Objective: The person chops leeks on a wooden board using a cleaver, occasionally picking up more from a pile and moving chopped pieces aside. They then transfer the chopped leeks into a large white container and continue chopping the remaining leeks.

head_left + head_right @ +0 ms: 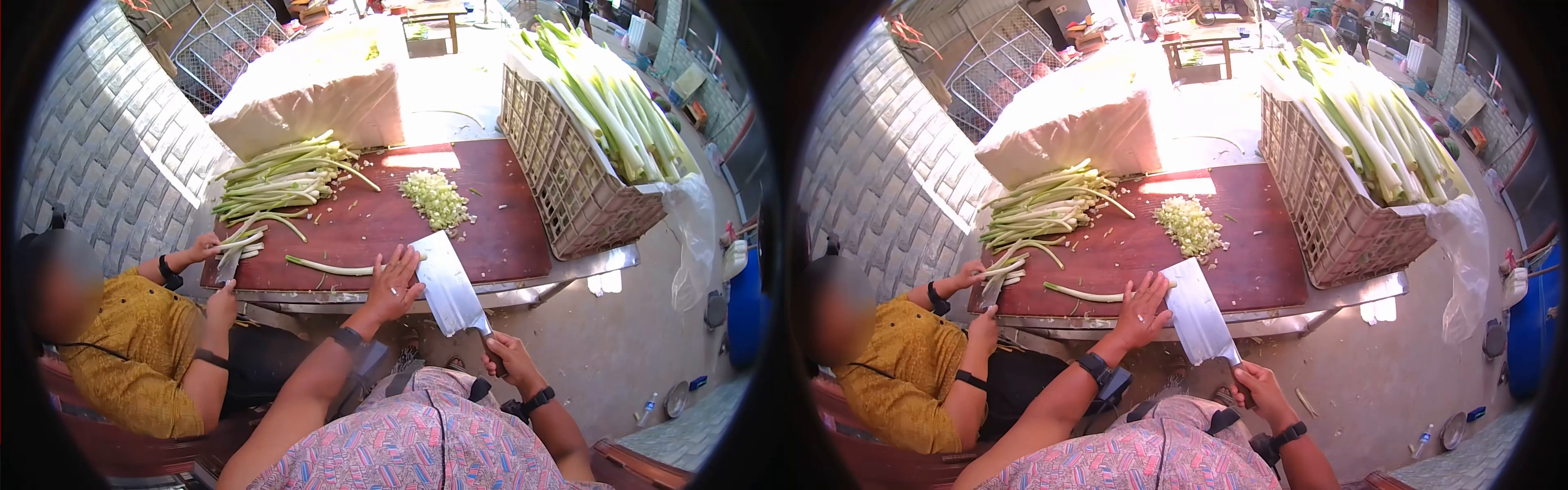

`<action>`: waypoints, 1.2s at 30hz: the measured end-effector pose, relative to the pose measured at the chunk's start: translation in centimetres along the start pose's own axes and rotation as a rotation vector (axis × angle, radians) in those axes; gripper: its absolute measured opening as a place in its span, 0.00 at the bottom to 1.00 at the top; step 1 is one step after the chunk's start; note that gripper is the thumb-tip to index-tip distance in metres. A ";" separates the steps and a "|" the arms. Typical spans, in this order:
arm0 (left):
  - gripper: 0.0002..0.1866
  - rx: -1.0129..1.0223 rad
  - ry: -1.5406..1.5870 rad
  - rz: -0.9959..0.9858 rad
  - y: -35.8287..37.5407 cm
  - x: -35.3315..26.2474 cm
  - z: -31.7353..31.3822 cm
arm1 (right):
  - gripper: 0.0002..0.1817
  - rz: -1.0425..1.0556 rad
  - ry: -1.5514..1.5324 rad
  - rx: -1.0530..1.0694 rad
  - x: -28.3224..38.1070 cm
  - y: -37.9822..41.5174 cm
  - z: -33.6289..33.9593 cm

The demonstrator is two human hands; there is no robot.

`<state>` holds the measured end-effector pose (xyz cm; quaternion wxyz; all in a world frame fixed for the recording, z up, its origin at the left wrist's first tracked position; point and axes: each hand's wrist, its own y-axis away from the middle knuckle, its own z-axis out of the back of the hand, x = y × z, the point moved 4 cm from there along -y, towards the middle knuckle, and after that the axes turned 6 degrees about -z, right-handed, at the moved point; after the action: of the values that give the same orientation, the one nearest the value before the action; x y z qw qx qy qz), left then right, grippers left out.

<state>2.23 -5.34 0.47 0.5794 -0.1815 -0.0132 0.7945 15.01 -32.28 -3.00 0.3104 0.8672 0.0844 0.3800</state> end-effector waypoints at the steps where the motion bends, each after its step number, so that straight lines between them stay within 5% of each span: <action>1: 0.35 0.011 0.003 -0.001 0.0 0.1 0.0 | 0.11 -0.002 0.017 0.000 0.1 -0.2 -0.3; 8: 0.35 -0.156 0.090 -0.005 1.7 1.2 1.2 | 0.10 0.004 -0.038 0.000 0.5 -0.4 -0.3; 10: 0.35 -0.026 -0.121 0.118 3.2 1.8 1.2 | 0.10 -0.012 -0.025 0.008 0.6 -0.5 0.1; 32: 0.36 0.049 -0.093 0.130 3.4 1.9 1.3 | 0.08 0.028 0.201 0.027 0.9 -2.5 -3.0; 36: 0.31 -0.118 -0.030 0.085 3.7 3.1 2.4 | 0.09 0.017 0.141 -0.007 1.4 -2.0 -3.1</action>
<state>-2.74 -3.22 0.97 0.5331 -0.2037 -0.0607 0.8189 13.99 -28.64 -1.75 0.3034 0.8380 0.0974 0.4430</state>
